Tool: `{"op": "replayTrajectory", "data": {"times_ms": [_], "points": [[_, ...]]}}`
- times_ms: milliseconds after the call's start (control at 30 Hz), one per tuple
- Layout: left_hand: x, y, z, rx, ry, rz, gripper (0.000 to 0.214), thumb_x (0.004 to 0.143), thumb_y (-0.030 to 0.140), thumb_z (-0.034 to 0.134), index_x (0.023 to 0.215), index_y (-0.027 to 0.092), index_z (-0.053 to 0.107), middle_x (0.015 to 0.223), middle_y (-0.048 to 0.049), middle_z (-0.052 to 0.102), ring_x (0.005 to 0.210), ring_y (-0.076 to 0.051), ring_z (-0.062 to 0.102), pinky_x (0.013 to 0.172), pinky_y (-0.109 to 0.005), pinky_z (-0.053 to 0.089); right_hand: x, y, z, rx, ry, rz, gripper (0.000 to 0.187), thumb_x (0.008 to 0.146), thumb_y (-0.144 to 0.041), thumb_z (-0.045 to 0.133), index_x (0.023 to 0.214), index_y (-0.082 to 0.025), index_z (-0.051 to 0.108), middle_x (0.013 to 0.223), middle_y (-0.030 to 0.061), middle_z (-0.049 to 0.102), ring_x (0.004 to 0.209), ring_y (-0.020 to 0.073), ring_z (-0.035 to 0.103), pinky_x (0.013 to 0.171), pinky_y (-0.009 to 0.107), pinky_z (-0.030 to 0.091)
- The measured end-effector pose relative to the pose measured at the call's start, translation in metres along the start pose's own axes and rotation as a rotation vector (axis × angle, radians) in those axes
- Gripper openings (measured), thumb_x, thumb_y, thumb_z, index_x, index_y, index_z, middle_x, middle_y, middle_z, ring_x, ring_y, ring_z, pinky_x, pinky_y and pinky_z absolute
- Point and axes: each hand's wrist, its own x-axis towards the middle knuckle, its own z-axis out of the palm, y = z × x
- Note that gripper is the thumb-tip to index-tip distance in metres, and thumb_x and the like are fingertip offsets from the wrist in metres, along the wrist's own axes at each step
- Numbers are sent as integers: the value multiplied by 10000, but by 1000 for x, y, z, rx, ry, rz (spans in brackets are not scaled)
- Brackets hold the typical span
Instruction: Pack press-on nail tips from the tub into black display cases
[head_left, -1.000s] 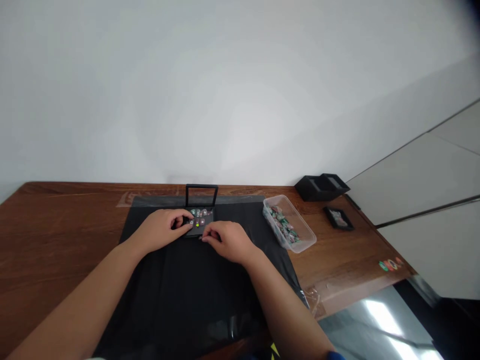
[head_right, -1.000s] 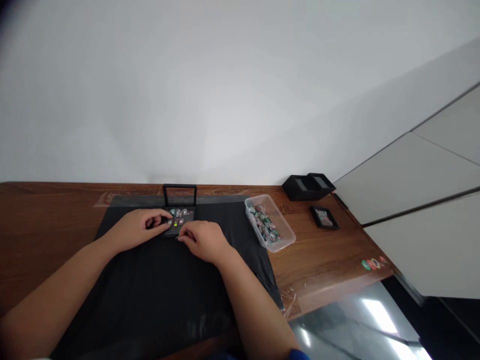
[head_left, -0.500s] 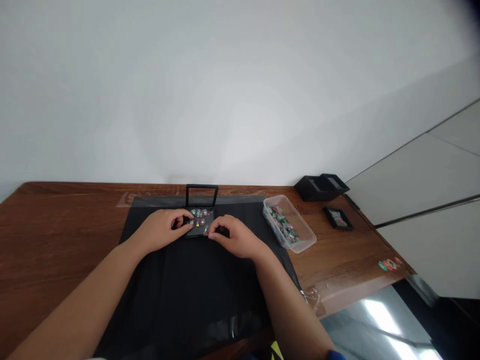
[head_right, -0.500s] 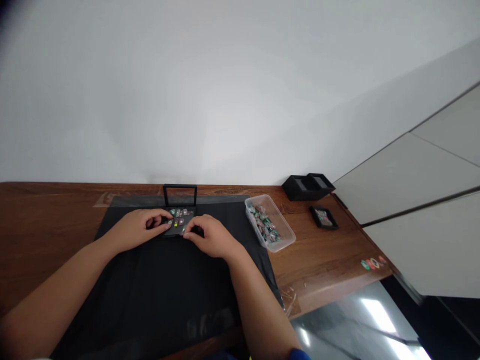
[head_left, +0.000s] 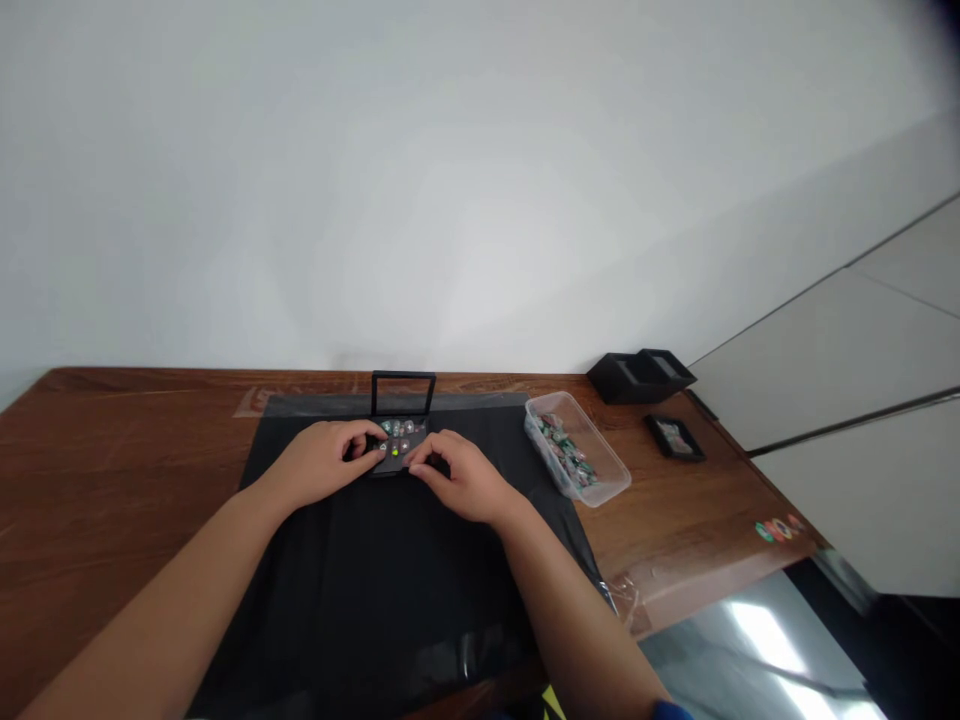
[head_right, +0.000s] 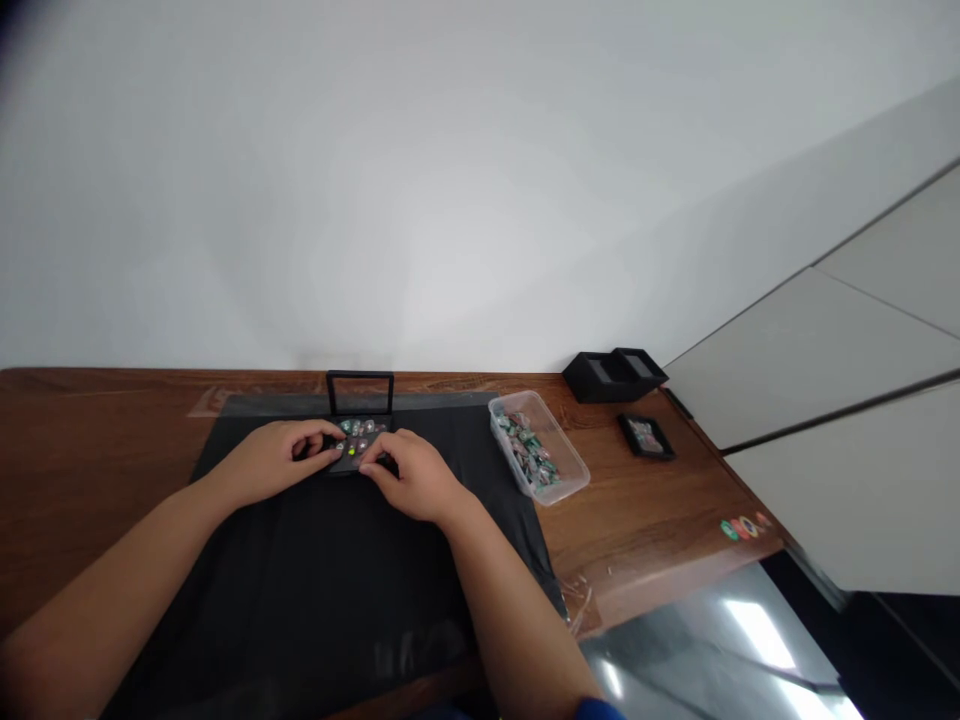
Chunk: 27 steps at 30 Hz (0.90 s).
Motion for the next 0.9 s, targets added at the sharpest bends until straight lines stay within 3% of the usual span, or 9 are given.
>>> {"op": "replayTrajectory", "data": {"times_ms": [200,367,900], "points": [[-1,2,-2,1,-1,3,339,890,490,567,1073,265,743,721,25,645,630,-164,578,607,-277,359,0,-1,4,-87,-20,42,41,943,-193,647,921,-224,631,940,18,726,880,176,633,831,301,472],[-2,1,-2,1,-8,-3,336,893,493,565,1068,266,740,709,29,631,616,-161,563,601,-279,352,2,3,1,-157,49,125,51,961,-191,623,917,-219,624,926,18,711,893,175,619,815,291,449],[-2,0,-2,-13,-16,-6,331,888,487,564,1068,260,723,716,30,608,618,-161,545,603,-279,352,2,9,-5,-179,190,83,57,974,-205,569,987,-217,623,1006,48,701,932,186,624,855,301,461]]}}
